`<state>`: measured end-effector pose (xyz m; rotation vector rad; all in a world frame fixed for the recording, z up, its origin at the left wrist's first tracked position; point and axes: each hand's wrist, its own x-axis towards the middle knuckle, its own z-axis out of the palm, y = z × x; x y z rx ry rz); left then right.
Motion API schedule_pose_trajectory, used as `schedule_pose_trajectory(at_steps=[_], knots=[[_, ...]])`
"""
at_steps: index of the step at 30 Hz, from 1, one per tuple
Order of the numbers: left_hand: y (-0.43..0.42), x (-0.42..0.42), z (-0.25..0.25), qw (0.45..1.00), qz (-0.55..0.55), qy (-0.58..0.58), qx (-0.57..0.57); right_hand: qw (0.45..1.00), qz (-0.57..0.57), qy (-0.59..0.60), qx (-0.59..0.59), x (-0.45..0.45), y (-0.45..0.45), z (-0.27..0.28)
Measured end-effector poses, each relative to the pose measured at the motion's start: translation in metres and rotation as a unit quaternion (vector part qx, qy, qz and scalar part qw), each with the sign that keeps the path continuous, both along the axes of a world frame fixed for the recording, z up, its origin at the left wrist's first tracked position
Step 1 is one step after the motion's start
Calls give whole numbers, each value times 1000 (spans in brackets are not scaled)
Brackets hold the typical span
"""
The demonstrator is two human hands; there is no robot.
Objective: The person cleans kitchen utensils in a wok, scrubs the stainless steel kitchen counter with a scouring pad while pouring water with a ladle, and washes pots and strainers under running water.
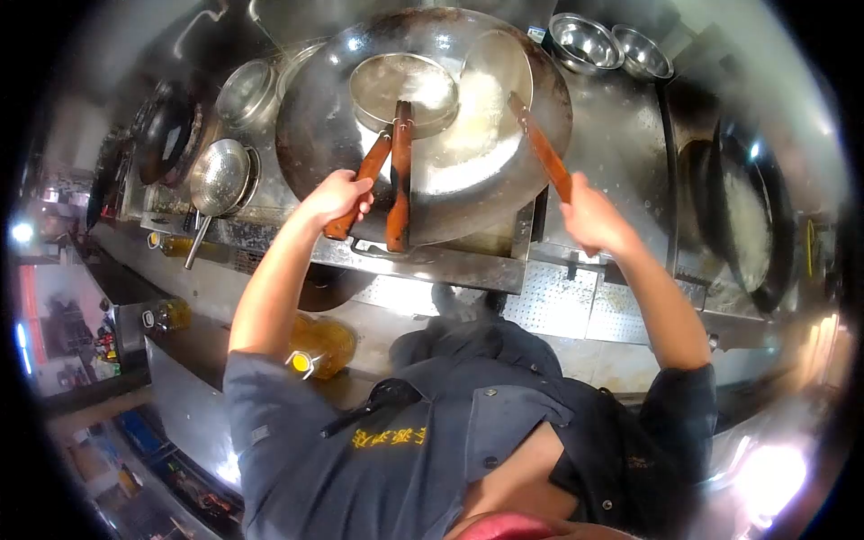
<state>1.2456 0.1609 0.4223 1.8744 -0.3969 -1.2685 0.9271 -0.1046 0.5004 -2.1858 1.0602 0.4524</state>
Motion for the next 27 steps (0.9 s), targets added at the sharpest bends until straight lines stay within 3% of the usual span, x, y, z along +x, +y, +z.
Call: schedule_pose_trajectory(at_steps=[1, 3, 4, 5, 7, 9, 11, 14, 16, 17, 19, 22, 23, 24, 25, 26, 27], knots=[[-12, -11, 13, 995, -57, -57, 53, 1000, -4, -4, 3, 11, 7, -11], [-29, -16, -26, 991, -109, -64, 45, 980, -95, -66, 161, 27, 23, -46], [-30, -34, -16, 987, -111, -92, 76, 958, -116, -101, 240, 27, 28, -51], [-33, -42, -3, 981, -111, -126, 100, 960, -112, -105, 234, 24, 19, -42], [-16, -7, -7, 979, -96, -144, 108, 925, -67, -119, 354, -2, -2, -10], [9, 29, -7, 975, -98, -168, 104, 956, -67, -76, 276, -32, 18, 41], [22, 39, -14, 972, -92, -191, 97, 992, -58, -2, 112, -56, 46, 70], [21, 27, -19, 973, -79, -205, 75, 999, 25, -9, -27, -74, 58, 100], [10, 17, -21, 981, -90, -155, 72, 995, -88, 1, 49, -55, 78, 129], [3, 13, -27, 985, -91, -133, 57, 998, -54, -14, 26, -46, 75, 117], [-12, 8, -30, 894, -261, -350, 97, 998, 32, -56, -8, -12, 50, 52], [-22, -8, -22, 889, -247, -364, 127, 983, 12, -40, 176, 76, 22, 9], [-23, -11, -17, 881, -254, -373, 144, 987, -3, -62, 149, 99, 11, -15], [-22, -13, -15, 873, -260, -380, 162, 998, 14, -35, 42, 121, 6, -28], [-21, -23, -13, 859, -227, -437, 143, 998, 14, -37, 40, 129, -4, -49], [-25, -33, -12, 841, -191, -491, 122, 986, 52, -57, -150, 136, -16, -73], [-36, -42, 10, 876, -208, -411, 143, 937, 88, -72, -332, 135, -23, -85]])
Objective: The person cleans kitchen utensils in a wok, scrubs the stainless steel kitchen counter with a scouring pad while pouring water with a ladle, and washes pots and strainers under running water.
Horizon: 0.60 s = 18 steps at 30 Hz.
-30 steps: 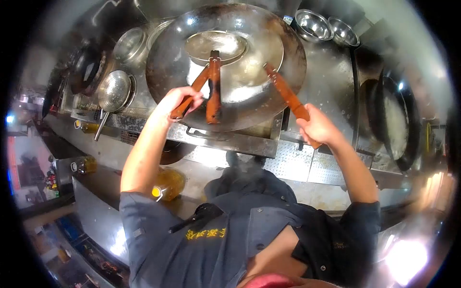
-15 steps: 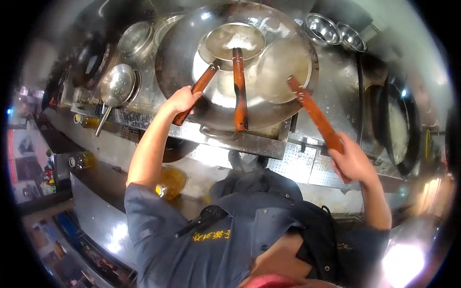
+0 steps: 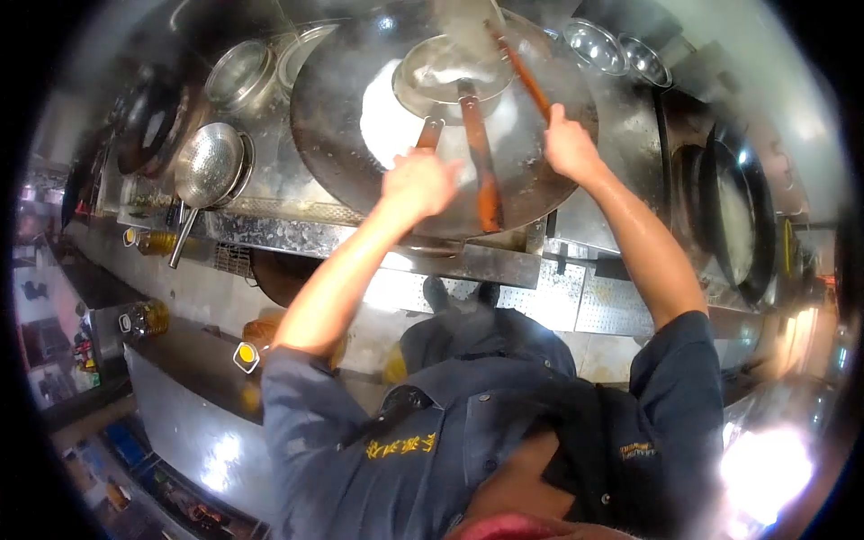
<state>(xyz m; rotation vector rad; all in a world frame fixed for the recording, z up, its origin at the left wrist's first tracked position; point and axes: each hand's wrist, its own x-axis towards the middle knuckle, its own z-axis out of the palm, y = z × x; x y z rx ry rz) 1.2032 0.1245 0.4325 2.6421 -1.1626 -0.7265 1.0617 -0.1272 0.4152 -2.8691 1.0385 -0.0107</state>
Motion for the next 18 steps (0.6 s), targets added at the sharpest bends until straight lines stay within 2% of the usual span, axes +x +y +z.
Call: schedule_pose_trajectory(at_steps=[1, 2, 3, 4, 6, 7, 9, 11, 12, 14, 16, 17, 18], knots=[[-9, -21, 20, 998, 23, 40, -35, 999, -37, 4, 29, -4, 2, 11], [-21, -41, 27, 1000, -4, 13, -13, 996, -73, 8, 56, -8, 2, 24], [-34, -61, 17, 999, -3, 9, -35, 998, -48, 2, 41, -20, -8, 19], [-53, -72, 9, 1000, -14, 19, 2, 995, -70, -9, 72, -28, 3, 40], [-77, -73, -27, 998, -47, 31, 26, 969, -164, 19, 183, -38, 31, 97], [-78, -64, -23, 999, -30, 33, 21, 970, -164, 16, 180, -54, 27, 97], [-66, -33, -18, 1000, 0, 0, 6, 999, -28, 24, 28, -96, 8, 91], [-30, 8, 27, 999, -6, -21, -26, 998, -36, 48, 32, -128, 26, 116], [-8, 30, 52, 1000, -18, 14, -11, 996, -43, 69, 35, -141, 36, 122], [17, 56, 32, 997, -22, -41, 58, 992, -44, 98, 73, -163, 50, 109], [21, 48, -27, 986, -18, -73, 148, 985, -33, 132, 108, -170, 63, 103], [19, 37, -26, 989, -5, -50, 136, 926, -121, 66, 352, -163, 70, 103], [17, 27, -25, 992, 5, -28, 121, 799, -199, -13, 567, -162, 74, 103]])
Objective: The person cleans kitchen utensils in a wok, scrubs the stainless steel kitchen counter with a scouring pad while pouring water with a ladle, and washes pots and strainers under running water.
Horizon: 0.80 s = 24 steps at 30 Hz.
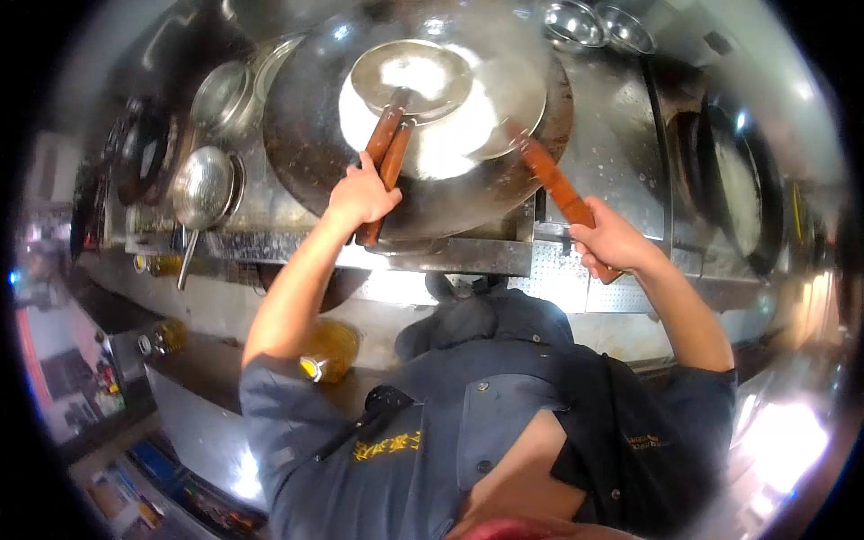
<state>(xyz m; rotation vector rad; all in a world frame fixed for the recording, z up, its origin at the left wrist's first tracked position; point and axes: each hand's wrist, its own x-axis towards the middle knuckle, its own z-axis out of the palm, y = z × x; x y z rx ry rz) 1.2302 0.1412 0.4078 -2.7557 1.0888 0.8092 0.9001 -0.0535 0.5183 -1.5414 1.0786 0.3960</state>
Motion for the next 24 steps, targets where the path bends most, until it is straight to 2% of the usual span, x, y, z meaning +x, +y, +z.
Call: schedule_pose_trajectory(at_steps=[3, 5, 6, 8, 9, 10, 12, 13, 14, 15, 16, 17, 18, 20, 23, 24], knots=[[-2, 2, 12, 1000, -11, 9, -5, 999, -23, -22, 24, -22, 16, 15], [7, 12, 30, 999, 7, 35, -37, 999, -15, 2, -52, -41, 31, 30], [8, 18, 38, 999, -22, 34, -1, 995, -10, 33, -91, -47, 37, 39], [14, 26, 30, 998, -23, 50, -10, 935, 101, -38, -339, -73, 48, 38], [14, 22, 29, 998, -28, 50, -3, 951, 77, 29, -297, -73, 51, 52], [11, 12, 35, 999, -33, 19, 22, 954, 67, 29, -291, -70, 52, 47], [-6, -27, 60, 994, -74, -71, 33, 954, 51, -74, -284, -72, 40, 41], [-8, -46, 64, 972, -142, -167, -81, 961, 37, -132, -241, -63, 34, 26], [-18, -71, 72, 951, -158, -194, -182, 963, 24, -188, -192, -54, 28, 10], [-31, -108, 88, 946, -137, -180, -232, 960, 11, -241, -139, -46, 21, -5], [-42, -140, 111, 953, -164, -104, -232, 958, 31, -263, -106, -51, 17, -7], [-47, -166, 113, 914, -208, -27, -347, 955, 50, -284, -71, -57, 13, -9], [-58, -205, 123, 912, -223, -4, -343, 942, 10, -316, -111, -84, 22, -30], [-77, -265, 122, 888, -291, 59, -351, 941, -3, -324, -94, -153, 17, -44], [-116, -352, 106, 889, -279, 195, -307, 938, -128, -313, -77, -279, 6, -65], [-134, -382, 98, 879, -298, 209, -309, 941, -183, -257, -126, -322, 2, -79]])
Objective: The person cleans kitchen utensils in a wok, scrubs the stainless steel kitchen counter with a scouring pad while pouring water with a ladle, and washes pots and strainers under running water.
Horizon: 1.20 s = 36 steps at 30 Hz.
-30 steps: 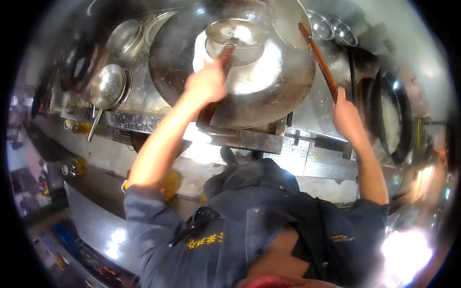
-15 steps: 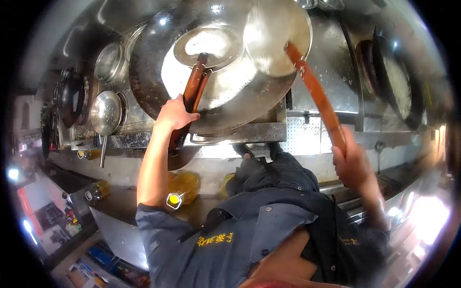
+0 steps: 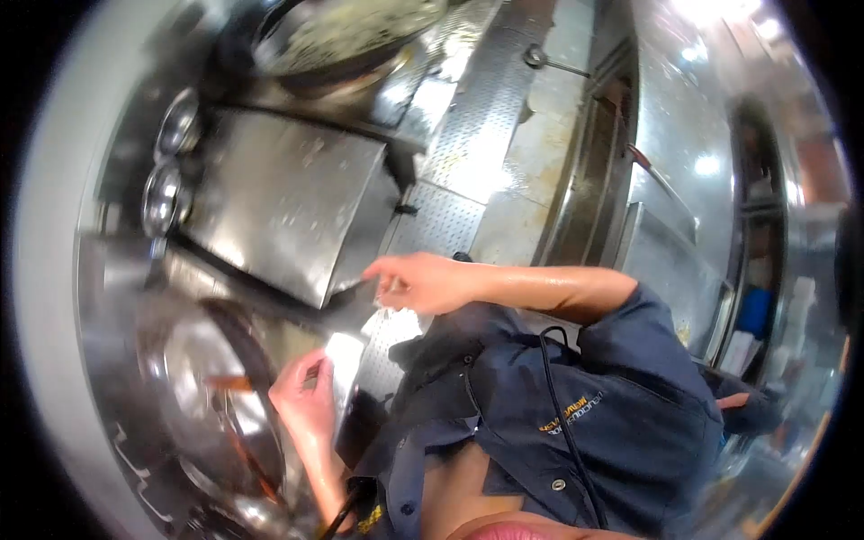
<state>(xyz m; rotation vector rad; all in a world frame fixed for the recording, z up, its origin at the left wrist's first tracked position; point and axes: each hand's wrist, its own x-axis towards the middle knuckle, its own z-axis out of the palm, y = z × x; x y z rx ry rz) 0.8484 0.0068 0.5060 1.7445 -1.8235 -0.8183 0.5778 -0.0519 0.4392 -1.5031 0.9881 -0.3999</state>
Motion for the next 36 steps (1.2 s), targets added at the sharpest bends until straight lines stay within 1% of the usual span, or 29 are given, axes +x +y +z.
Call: schedule_pose_trajectory(at_steps=[1, 2, 3, 4, 6, 7, 9, 10, 12, 13, 15, 16, 19, 20, 21, 22, 23, 24, 25, 26, 27, 28, 30, 31, 32, 34, 36], knots=[[-19, -35, -7, 1000, -16, 7, 0, 996, -70, 55, -18, -44, -1, -14], [-36, -67, -15, 999, -30, 13, 1, 991, -118, 68, -12, -85, -1, -27], [-46, -100, -33, 999, -27, 6, 21, 983, -166, 79, -12, -127, 4, -48], [-64, -116, -54, 998, -38, 30, 36, 981, -179, 80, -10, -158, 4, -59], [-93, -157, -83, 996, -73, 10, 40, 959, -251, 130, 14, -215, -1, -81], [-104, -170, -99, 994, -91, -14, 52, 958, -257, 129, 15, -238, -9, -86], [-120, -204, -113, 992, -103, -52, 61, 953, -252, 167, 21, -278, -29, -98], [-129, -218, -124, 990, -107, -65, 59, 955, -248, 165, 19, -301, -47, -105], [-143, -241, -136, 989, -98, -78, 76, 963, -184, 197, 10, -332, -91, -122], [-155, -255, -143, 987, -99, -87, 90, 965, -178, 194, 6, -349, -118, -138], [-180, -282, -157, 985, -97, -104, 97, 962, -162, 209, -67, -380, -173, -174], [-197, -303, -164, 982, -103, -115, 105, 963, -156, 208, -71, -402, -202, -180], [-259, -377, -187, 980, -131, -113, 98, 946, -201, 250, -53, -465, -272, -207], [-282, -405, -194, 977, -150, -112, 103, 934, -206, 284, -64, -490, -281, -228], [-311, -436, -208, 966, -185, -140, 117, 919, -216, 320, -78, -521, -294, -247], [-340, -475, -220, 952, -219, -165, 134, 911, -216, 350, -47, -560, -307, -255], [-362, -511, -232, 957, -234, -138, 98, 904, -204, 376, -4, -591, -304, -262], [-389, -552, -239, 960, -248, -111, 64, 895, -235, 379, 9, -625, -301, -272], [-419, -590, -243, 952, -273, -114, 76, 893, -228, 386, 48, -662, -297, -274], [-453, -628, -249, 943, -301, -117, 83, 877, -261, 395, 82, -694, -295, -275], [-481, -663, -259, 939, -308, -142, 59, 859, -293, 402, 119, -723, -290, -278], [-507, -695, -270, 933, -317, -168, 36, 859, -295, 398, 129, -754, -287, -287], [-568, -760, -294, 926, -298, -231, -31, 833, -313, 418, 182, -817, -288, -319], [-597, -791, -303, 922, -278, -267, -47, 829, -320, 417, 192, -842, -297, -334], [-625, -823, -308, 923, -242, -298, -36, 821, -330, 414, 212, -870, -306, -349], [-671, -871, -327, 937, -158, -312, 1, 812, -336, 409, 245, -920, -331, -395], [-693, -893, -362, 913, -117, -389, -24, 811, -344, 401, 253, -969, -372, -456]])
